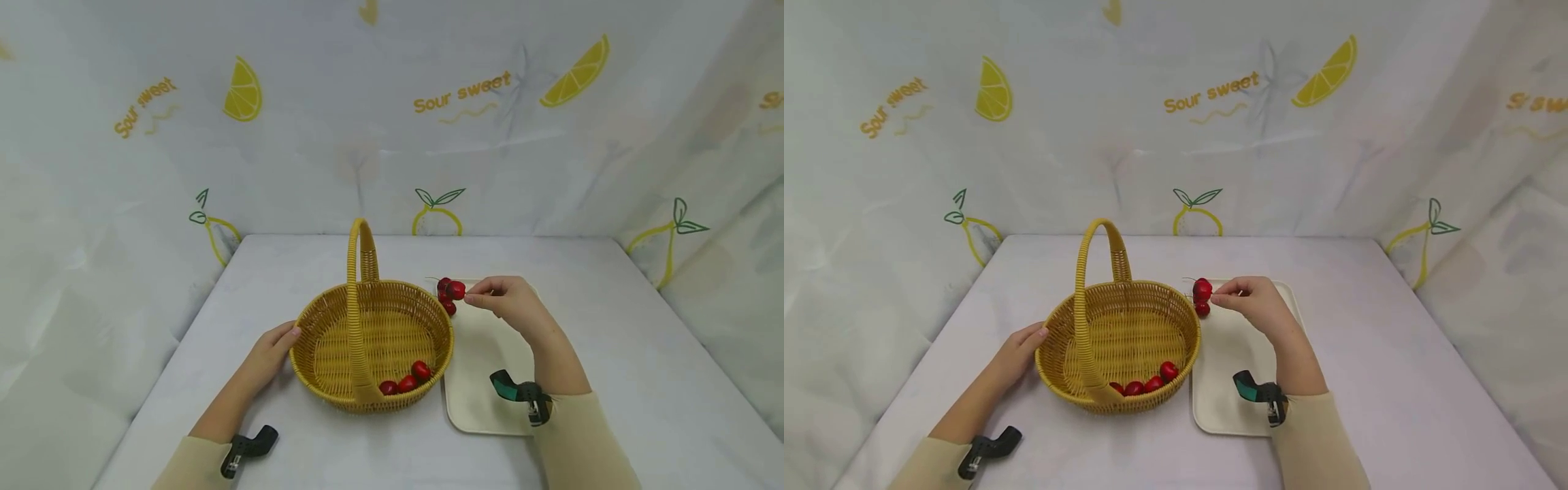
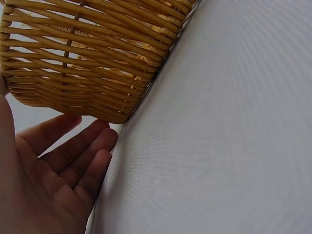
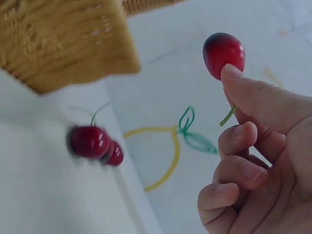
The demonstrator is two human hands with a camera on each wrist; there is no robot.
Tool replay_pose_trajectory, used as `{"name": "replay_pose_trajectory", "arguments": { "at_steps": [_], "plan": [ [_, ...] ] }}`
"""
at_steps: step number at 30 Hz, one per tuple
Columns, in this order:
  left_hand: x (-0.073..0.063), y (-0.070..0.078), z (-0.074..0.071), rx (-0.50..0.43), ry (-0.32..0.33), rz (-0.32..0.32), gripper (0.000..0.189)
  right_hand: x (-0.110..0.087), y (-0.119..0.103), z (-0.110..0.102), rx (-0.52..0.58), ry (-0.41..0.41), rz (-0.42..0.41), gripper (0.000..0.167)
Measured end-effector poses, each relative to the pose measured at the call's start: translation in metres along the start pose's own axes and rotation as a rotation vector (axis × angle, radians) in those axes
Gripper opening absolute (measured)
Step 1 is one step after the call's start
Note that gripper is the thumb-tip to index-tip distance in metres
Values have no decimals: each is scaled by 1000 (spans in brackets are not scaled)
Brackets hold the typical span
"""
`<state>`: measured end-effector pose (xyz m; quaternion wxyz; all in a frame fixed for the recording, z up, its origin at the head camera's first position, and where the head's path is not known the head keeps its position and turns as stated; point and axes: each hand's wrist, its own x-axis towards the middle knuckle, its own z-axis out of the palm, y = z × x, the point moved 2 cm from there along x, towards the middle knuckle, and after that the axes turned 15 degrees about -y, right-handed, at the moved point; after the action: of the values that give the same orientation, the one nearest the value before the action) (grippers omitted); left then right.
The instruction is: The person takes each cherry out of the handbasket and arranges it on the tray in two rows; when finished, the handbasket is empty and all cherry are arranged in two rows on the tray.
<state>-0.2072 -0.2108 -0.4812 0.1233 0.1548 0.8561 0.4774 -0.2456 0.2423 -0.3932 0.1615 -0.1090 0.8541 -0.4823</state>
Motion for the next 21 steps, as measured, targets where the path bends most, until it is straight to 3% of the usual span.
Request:
{"name": "replay_pose_trajectory", "arguments": {
  "at_steps": [6, 10, 16, 21],
  "plan": [
    [1, -1, 0, -11, 2, 6, 51, 8, 23, -5, 33, -6, 66, 32],
    [3, -3, 2, -12, -5, 11, 51, 12, 35, -3, 6, -51, 90, 30],
    [2, -2, 3, -13, -3, 17, 50, 18, 43, 6, -38, -134, 74, 22],
    [1, -2, 1, 1, 10, 20, 51, 26, 45, 16, -90, -145, 75, 16]
  ]
}}
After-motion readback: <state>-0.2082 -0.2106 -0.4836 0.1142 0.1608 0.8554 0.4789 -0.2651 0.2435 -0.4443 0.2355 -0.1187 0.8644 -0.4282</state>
